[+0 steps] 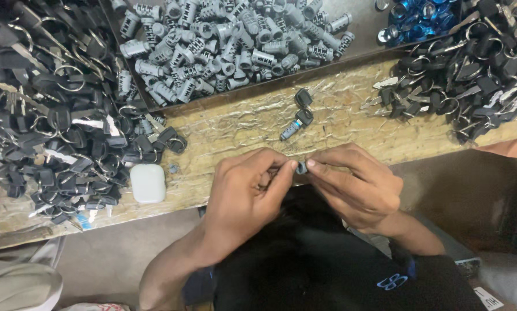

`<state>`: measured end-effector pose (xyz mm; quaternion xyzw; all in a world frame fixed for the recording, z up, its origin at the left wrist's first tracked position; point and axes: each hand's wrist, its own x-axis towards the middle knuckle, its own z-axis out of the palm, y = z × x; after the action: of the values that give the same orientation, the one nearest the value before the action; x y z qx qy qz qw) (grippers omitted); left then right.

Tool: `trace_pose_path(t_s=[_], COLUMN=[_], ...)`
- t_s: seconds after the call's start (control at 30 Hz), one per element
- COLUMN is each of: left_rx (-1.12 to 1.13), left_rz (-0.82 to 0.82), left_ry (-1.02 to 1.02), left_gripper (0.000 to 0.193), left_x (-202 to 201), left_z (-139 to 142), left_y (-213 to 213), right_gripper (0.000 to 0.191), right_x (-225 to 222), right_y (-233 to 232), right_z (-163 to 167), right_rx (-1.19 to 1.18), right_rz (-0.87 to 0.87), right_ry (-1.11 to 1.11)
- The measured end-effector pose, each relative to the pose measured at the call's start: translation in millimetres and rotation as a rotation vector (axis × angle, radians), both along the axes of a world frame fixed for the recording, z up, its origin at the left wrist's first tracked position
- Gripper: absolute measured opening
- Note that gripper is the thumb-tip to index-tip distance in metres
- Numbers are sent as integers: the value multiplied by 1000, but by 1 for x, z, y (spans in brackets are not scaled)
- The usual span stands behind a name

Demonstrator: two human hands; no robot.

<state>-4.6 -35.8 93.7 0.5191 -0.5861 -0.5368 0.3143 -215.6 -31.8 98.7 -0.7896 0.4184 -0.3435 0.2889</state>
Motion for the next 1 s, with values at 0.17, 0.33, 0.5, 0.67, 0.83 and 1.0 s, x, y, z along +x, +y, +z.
trace_pose_path(t_s=[0.17,0.33,0.5,0.67,0.83,1.0], left_rx=[3,17,-86,-59,-545,-193], left_rz=[174,197,151,190,129,167], left_ry=[-34,6,-10,52,-126,324], left_gripper=[10,9,9,6,24,16], left_x=[-13,-11,-3,-6,-12,0], left_z=[-7,-14,-17,-21,-19,-30], left_y=[8,9,8,8,13,14], right_gripper=[34,36,36,33,31,25], right_x=[9,3,0,12,12,25], right_y=[-3,-6,-19,-14,6,4], right_z=[-7,-12,-14,-22,-38,-41], right_rx=[-23,-122,-250,-157,-189,-501], right_rz=[-52,66,177,15,-8,30], right_ry=[-12,60,97,-43,-32,-3])
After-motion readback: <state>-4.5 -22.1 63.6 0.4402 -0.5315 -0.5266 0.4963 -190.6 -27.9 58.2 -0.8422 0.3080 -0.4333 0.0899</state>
